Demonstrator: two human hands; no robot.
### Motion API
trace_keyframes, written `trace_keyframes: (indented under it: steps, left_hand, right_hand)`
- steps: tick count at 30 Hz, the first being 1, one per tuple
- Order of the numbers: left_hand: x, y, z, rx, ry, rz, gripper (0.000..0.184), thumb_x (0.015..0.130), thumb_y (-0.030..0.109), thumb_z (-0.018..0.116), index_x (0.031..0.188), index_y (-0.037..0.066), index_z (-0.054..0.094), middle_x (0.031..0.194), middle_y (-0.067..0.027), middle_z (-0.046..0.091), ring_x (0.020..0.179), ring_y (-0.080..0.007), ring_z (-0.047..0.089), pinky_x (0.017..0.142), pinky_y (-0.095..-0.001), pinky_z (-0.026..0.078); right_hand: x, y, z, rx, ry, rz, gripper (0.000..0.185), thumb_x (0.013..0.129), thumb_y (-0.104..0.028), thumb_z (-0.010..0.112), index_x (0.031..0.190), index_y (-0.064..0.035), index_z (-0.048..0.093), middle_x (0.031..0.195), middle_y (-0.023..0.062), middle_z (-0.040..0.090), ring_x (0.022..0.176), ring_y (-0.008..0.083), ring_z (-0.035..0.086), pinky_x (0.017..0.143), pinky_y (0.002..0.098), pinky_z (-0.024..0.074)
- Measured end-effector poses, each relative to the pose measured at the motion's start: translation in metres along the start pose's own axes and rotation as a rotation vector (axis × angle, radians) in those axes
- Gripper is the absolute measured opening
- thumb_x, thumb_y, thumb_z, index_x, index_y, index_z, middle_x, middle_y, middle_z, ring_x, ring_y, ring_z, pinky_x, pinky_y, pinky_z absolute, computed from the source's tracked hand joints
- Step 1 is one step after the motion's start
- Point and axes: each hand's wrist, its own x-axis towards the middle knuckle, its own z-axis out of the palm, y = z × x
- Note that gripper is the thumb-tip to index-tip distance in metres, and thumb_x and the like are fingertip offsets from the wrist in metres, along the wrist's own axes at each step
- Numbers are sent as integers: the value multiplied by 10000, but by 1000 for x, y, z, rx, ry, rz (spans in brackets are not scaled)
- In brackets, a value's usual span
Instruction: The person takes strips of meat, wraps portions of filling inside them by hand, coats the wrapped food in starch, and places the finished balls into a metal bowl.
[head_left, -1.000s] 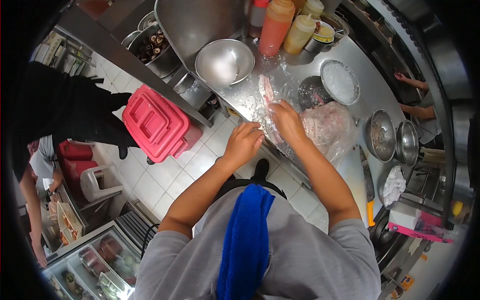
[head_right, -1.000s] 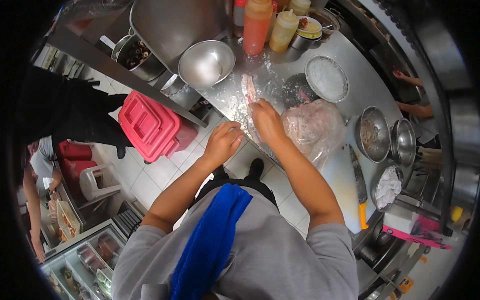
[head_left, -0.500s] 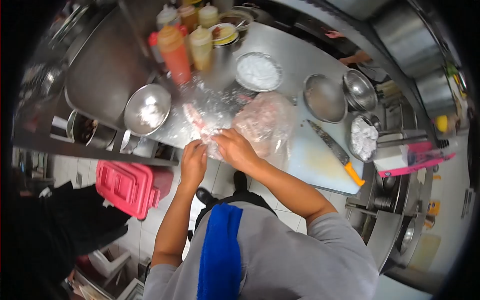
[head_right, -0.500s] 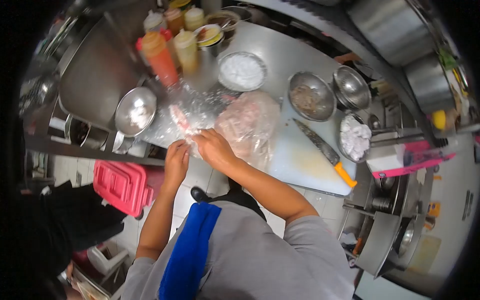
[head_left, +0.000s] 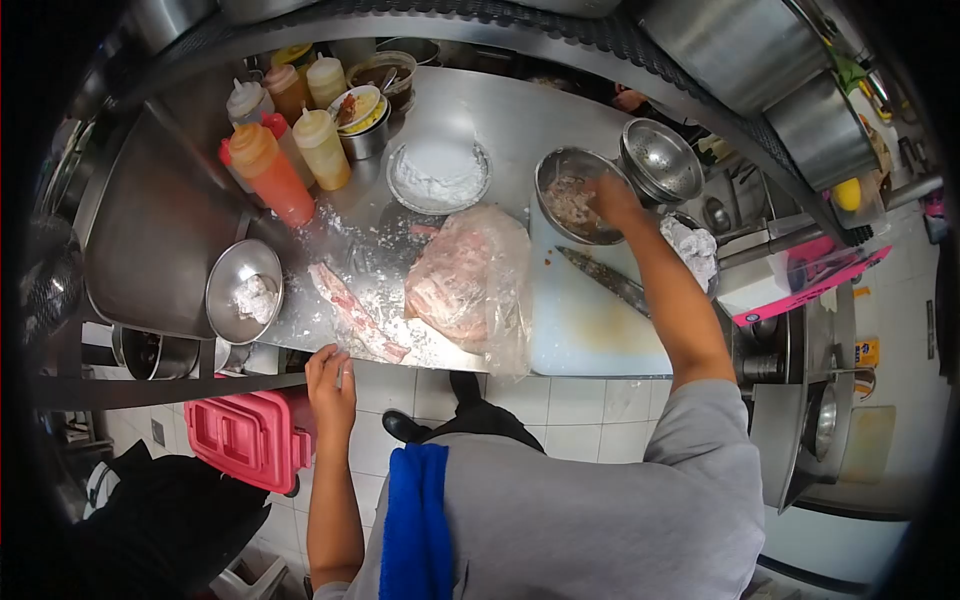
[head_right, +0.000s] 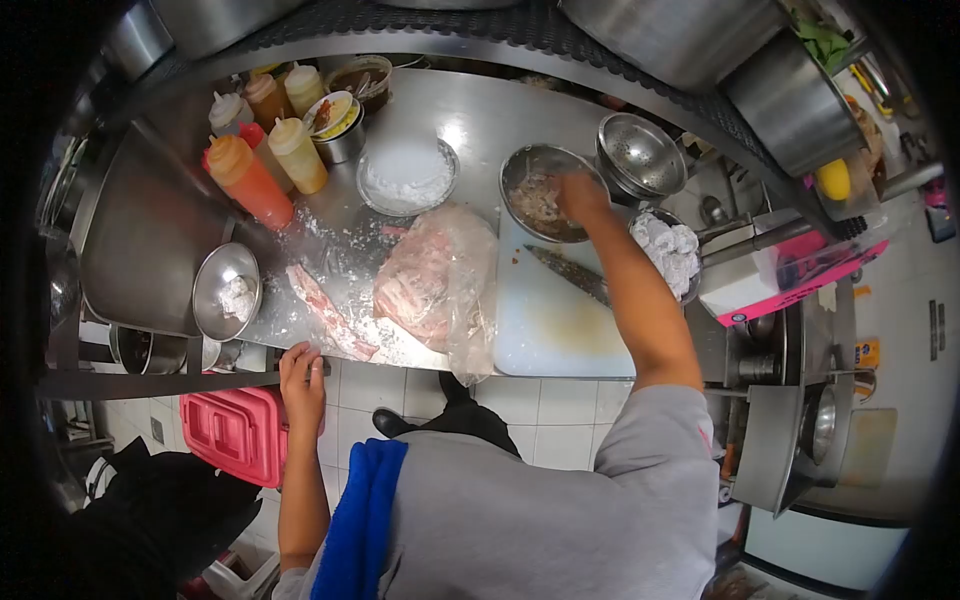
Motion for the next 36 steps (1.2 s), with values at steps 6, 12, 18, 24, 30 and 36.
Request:
trace_keyframes:
  steps: [6,12,18,24,30,36]
  left_hand:
    - [-6,6,2,16,-25,-23,147,815,2,623,960,-10,642,1122,-154,575,1045,-332,533,914,-402,433]
    - [-7,9,-1,-6,-11,-16,148,806,-7,629,953,1,647,1109,-150,577,1038,-329,537,908,-399,437]
    - [-16,-5,-1,-32,49,-70,150,794,-18,638,941,6,653,1099,-143,582,1019,-321,548,881,-385,453]
    - [-10,8,3,-46,56,-38,128,804,15,645,932,20,663,1105,-138,585,1006,-321,550,871,-394,452]
    - [-24,10,-13,-34,103,-105,125,818,29,646,940,15,665,1111,-146,581,1021,-319,543,869,-395,454]
    - [-56,-7,-27,-6,158,-235,119,830,41,644,943,15,672,1115,-145,582,1014,-315,543,869,-385,453]
  right_hand:
    - [5,9,39,74,149,-70,329,803,-122,578,1132,-115,598,1099,209,622,1037,349,607,890,456,485]
    - [7,31,34,128,226,-175,317,777,-134,614,1080,-56,561,1009,239,629,1022,382,598,865,465,482]
    - [10,-4,-21,435,345,-101,335,758,-191,669,1044,-61,550,950,210,637,929,391,612,791,438,483]
    - [42,-155,-31,480,112,-389,344,799,-291,649,1058,-74,582,982,184,652,930,377,621,802,434,480]
    - [77,-185,0,176,136,-497,279,823,-197,627,1093,-126,626,1026,144,640,990,340,601,861,441,480]
    - [97,-192,22,11,104,-796,280,795,-190,642,1074,-181,665,1139,69,590,1118,298,527,921,421,458]
